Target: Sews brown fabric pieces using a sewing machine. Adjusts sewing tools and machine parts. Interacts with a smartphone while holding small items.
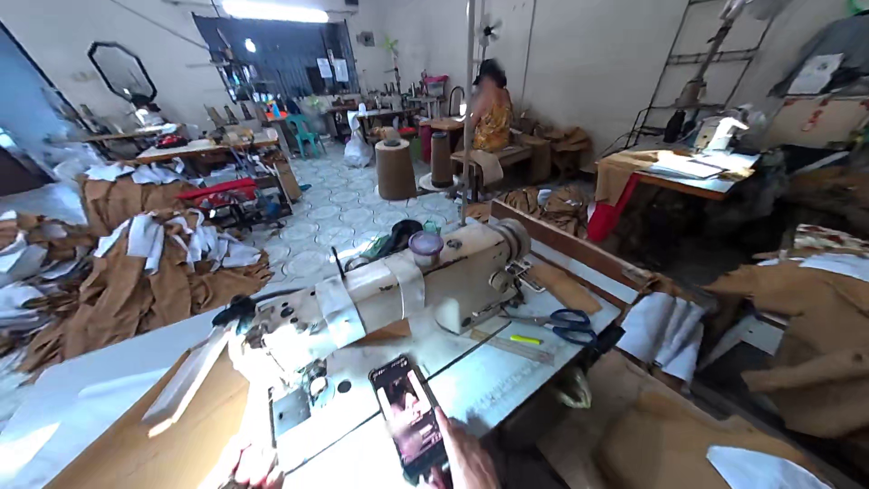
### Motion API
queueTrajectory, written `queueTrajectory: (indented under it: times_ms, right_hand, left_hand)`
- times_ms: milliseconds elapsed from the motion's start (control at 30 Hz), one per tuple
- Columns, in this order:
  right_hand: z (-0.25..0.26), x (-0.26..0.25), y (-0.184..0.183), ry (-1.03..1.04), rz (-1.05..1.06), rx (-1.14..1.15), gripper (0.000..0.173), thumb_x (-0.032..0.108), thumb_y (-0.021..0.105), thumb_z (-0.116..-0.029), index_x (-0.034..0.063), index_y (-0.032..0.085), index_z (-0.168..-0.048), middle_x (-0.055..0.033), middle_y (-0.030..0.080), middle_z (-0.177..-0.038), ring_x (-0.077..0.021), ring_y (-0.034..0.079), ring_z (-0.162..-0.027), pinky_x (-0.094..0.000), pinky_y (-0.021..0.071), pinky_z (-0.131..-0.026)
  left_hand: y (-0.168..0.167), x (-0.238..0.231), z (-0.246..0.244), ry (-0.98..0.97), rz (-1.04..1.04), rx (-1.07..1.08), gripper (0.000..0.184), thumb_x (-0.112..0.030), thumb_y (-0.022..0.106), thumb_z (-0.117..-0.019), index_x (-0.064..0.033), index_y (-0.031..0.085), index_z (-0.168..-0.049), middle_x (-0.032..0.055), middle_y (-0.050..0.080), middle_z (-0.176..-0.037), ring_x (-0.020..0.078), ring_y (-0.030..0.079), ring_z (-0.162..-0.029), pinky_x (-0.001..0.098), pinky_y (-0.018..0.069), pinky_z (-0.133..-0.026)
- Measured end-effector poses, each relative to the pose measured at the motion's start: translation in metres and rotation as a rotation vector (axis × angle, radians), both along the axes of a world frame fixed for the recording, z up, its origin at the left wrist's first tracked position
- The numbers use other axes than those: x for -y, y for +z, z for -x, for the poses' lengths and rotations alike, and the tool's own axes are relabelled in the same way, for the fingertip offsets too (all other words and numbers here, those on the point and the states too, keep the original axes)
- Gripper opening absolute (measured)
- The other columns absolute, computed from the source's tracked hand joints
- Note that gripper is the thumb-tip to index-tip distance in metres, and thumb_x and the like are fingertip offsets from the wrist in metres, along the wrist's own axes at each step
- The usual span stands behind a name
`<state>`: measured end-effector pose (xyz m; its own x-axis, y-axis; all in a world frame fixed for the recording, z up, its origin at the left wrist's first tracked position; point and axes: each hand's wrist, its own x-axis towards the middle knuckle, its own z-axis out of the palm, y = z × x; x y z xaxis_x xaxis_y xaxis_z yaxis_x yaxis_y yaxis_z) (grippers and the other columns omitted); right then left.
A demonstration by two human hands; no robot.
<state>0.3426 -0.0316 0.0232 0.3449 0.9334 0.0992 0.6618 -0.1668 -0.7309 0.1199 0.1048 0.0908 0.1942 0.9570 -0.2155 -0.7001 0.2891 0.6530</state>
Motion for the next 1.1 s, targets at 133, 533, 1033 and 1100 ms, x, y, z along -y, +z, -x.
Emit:
queueTrajectory:
  times_ms: [133, 533, 1033, 1100]
  right_hand:
    - [0.001, -0.001, 0.003, 0.012, 0.068, 0.028, 0.087, 0.035, 0.077, -0.0879, -0.003, 0.039, -0.156, -0.026, 0.053, -0.149, -0.0432, 0.053, -0.137, -0.0603, 0.0416, -0.111]
    - [0.003, 0.0, 0.006, 0.018, 0.097, 0.097, 0.085, 0.034, 0.075, -0.0892, -0.0038, 0.038, -0.156, -0.0283, 0.05, -0.151, -0.047, 0.048, -0.139, -0.0645, 0.0403, -0.108]
    - [0.002, 0.001, 0.006, 0.031, 0.098, 0.121, 0.081, 0.033, 0.072, -0.0912, -0.0044, 0.039, -0.155, -0.0289, 0.049, -0.151, -0.0485, 0.048, -0.139, -0.0646, 0.0399, -0.108]
    - [0.003, 0.0, 0.005, 0.03, 0.082, 0.128, 0.082, 0.033, 0.073, -0.0905, -0.0054, 0.04, -0.154, -0.0294, 0.05, -0.15, -0.0489, 0.049, -0.138, -0.0646, 0.0409, -0.107]
  left_hand:
    - [0.003, 0.002, 0.001, 0.088, 0.05, -0.043, 0.054, -0.026, 0.021, -0.1125, -0.0156, 0.055, -0.072, -0.0059, 0.053, -0.051, 0.0017, 0.055, -0.045, 0.0141, 0.0477, -0.046]
    - [-0.002, 0.007, 0.006, 0.137, 0.128, -0.047, 0.052, -0.022, 0.02, -0.112, -0.0119, 0.054, -0.074, -0.0051, 0.05, -0.051, 0.0024, 0.053, -0.045, 0.014, 0.0483, -0.047]
    - [-0.003, 0.011, 0.007, 0.145, 0.157, -0.042, 0.051, -0.024, 0.018, -0.1124, -0.0128, 0.053, -0.077, -0.0053, 0.05, -0.053, 0.0029, 0.053, -0.046, 0.014, 0.0484, -0.048]
    - [-0.002, 0.011, 0.007, 0.145, 0.155, -0.042, 0.051, -0.024, 0.018, -0.1123, -0.0128, 0.053, -0.077, -0.0054, 0.05, -0.052, 0.0029, 0.053, -0.046, 0.0143, 0.0489, -0.048]
